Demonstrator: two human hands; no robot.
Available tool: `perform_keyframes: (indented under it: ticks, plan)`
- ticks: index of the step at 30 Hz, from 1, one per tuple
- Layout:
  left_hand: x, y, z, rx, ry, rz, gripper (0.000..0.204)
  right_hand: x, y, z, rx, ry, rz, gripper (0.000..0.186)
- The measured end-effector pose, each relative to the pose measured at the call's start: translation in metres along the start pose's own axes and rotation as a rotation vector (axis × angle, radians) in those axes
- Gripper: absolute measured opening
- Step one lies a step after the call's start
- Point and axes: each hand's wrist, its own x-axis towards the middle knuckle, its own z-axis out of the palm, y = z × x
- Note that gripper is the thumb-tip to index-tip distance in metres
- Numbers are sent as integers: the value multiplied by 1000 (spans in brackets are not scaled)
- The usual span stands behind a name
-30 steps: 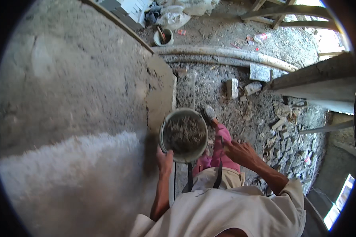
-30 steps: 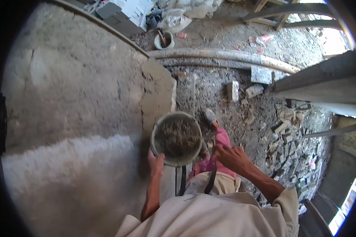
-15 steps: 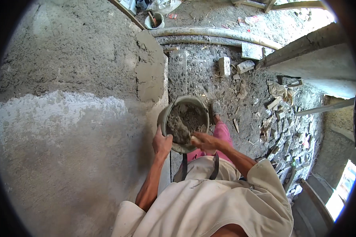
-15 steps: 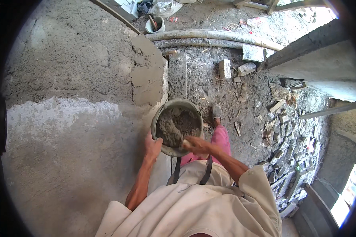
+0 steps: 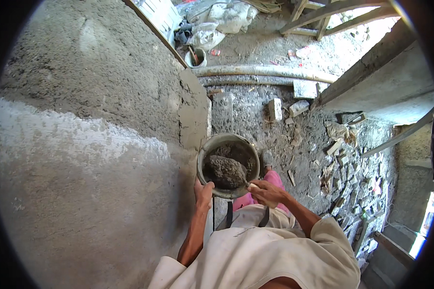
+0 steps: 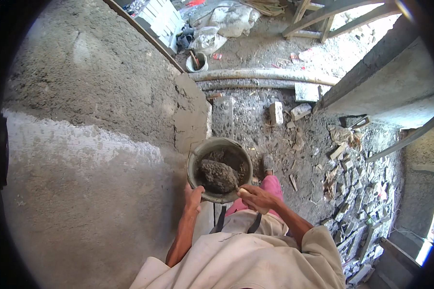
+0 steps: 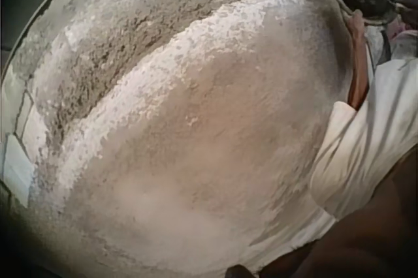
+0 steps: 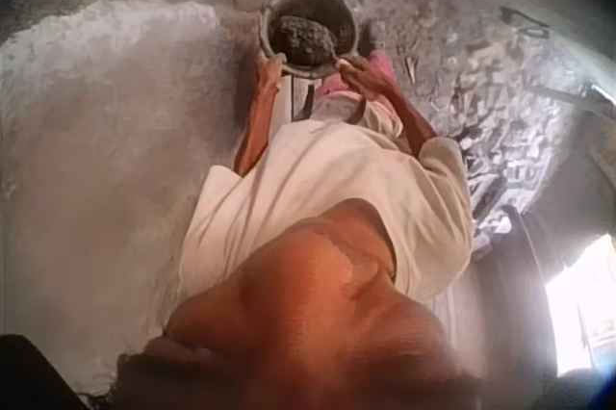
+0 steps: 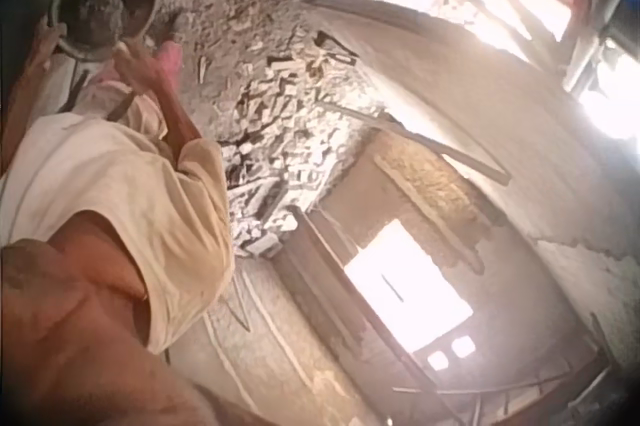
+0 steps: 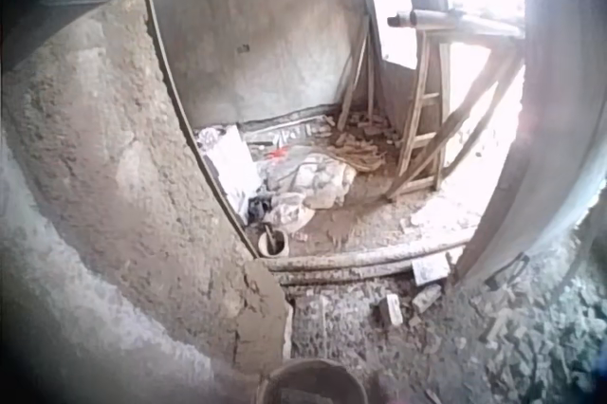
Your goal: The person smooths plaster on a wall with a trowel, retrieves a bucket of cement mixture, and applies and smooths the mixture onto the wall using the trowel.
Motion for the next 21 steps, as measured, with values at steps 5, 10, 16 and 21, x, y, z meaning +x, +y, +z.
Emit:
perform_keyframes:
  ticks: [5,10,16,21]
  plan:
    - [13,17,7,-169,-4,-177,63,-3,-18,12,555,10,39,35]
    - [27,38,10,-180,79,-222,65,4,-76,-9,652,343,-332,41]
    - [49,3,-8,-65,184,-232,71,89,-159,-93,376,1121,-711,30]
    - [41,8,1,4,320,-240,73,273,-145,-126,-366,1603,-504,38]
